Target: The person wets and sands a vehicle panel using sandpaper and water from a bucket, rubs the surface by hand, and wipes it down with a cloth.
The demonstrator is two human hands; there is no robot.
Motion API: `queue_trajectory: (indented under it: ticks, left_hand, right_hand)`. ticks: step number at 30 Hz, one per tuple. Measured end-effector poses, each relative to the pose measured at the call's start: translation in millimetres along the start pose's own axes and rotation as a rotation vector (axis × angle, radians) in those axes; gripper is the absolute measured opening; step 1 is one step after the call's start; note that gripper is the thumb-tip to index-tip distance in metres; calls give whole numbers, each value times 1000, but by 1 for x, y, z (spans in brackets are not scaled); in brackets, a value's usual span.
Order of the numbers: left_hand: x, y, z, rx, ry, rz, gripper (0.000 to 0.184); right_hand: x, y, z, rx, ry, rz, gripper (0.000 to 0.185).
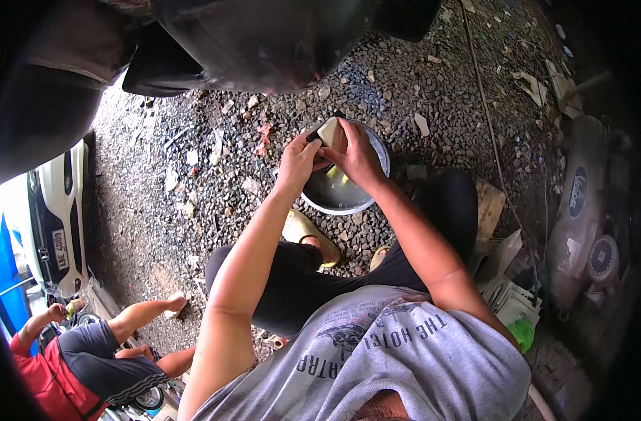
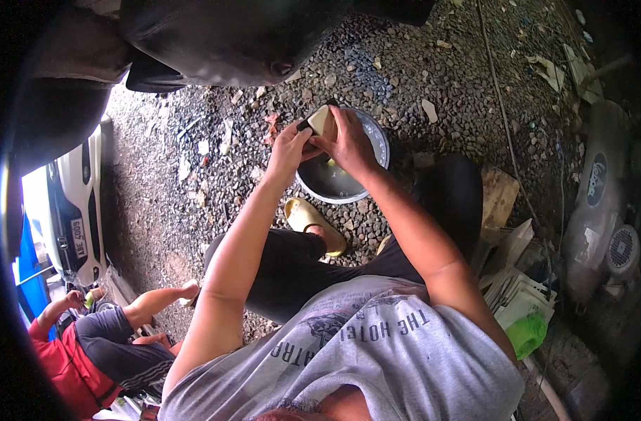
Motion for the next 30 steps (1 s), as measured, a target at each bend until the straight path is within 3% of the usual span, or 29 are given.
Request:
queue_trajectory:
  ticks: [12,14,15,18,19,22,24,26,27,29,30]
  left_hand:
    - [-20,-16,9,15,82,71,27]
    - [-17,-13,-4,-89,153,86,31]
    - [-16,-11,-11,-140,188,97,32]
    - [-21,-5,-26,-137,216,151,31]
    - [-26,-9,-23,-138,162,129,30]
    - [-12,1,-32,-143,276,156,31]
    - [-2,9,-47,-236,649,146,35]
    - [4,9,-48,-277,719,72,36]
    - [-3,7,-43,-301,802,225,38]
    - [-13,-10,-26,-291,917,246,48]
    - [-17,-16,-19,-325,1012,277,52]
  right_hand:
    - [11,-1,-2,10,2,-6,72]
    - [4,-1,5,46,12,-29,73]
    - [1,0,5,-14,6,-131,71]
    - [-16,13,-5,-159,63,-91,68]
    - [-39,12,8,-110,566,210,52]
    - [-44,3,24,220,939,572,37]
    - [-30,10,20,53,517,216,26]
    - [5,2,17,121,392,138,38]
    - [21,-3,13,51,188,-12,45]
    - [53,-16,1,-109,-136,-245,60]
    - [55,-20,-1,-170,-208,-247,55]
Point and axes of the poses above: each hand's wrist, its own y-axis towards the middle knuckle, its own z-axis out of the palm, x = y × z, the point moved 8 cm from there along y, towards the middle knuckle, and after that the axes turned 2 degrees about -y, right-handed, at the moved point
